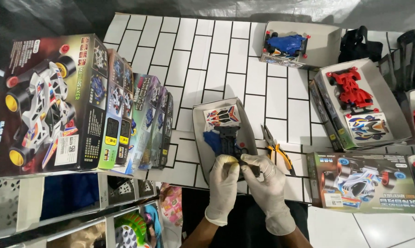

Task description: Assembling and disassembling small motorized toy cars, using tools to secure parts and organizing them into boxes.

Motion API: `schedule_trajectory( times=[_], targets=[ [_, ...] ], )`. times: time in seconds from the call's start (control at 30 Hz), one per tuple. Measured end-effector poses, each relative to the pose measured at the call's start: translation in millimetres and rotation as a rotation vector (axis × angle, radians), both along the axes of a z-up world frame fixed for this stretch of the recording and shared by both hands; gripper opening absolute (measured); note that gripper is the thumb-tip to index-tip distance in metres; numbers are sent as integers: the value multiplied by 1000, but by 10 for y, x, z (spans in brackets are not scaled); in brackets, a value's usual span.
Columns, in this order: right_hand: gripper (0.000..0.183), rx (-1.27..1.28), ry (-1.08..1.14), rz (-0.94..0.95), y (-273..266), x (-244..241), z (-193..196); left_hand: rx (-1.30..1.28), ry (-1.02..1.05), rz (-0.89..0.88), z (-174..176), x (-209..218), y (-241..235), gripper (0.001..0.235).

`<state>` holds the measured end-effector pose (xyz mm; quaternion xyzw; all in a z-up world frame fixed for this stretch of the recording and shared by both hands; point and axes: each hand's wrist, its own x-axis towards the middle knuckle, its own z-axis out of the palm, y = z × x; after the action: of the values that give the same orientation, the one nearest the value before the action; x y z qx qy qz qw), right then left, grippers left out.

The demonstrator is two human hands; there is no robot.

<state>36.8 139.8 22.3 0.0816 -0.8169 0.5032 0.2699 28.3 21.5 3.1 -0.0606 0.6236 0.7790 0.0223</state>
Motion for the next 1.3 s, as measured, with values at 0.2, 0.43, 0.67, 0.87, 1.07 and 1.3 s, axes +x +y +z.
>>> schedule_trajectory(
  times=[0.2, 0.43, 0.67, 0.87, 1.07, 1.3],
  targets=[
    [27, 64, 44, -63, 68, 35, -72, -340, 282, 42, 65, -38, 75, 3],
    [23, 132, -34, -225, 178, 53, -295, -300, 348, 36, 95, -2, 197, 6],
    [30, -67, -314, -104, 278, -220, -490, -770, 433, 74, 83, -249, -209, 13],
    [35, 55, -551, -97, 179, -313, 49, -1536, 269, -35, 65, -444, -386, 46],
    [27, 443, -190, -26, 280, -356, -184, -1288, 302, -20, -71, -483, -366, 29],
    [39, 490, -288, -5, 172, -778, -233, -900, 534, 134, -73, -363, -308, 25]
  ],
)
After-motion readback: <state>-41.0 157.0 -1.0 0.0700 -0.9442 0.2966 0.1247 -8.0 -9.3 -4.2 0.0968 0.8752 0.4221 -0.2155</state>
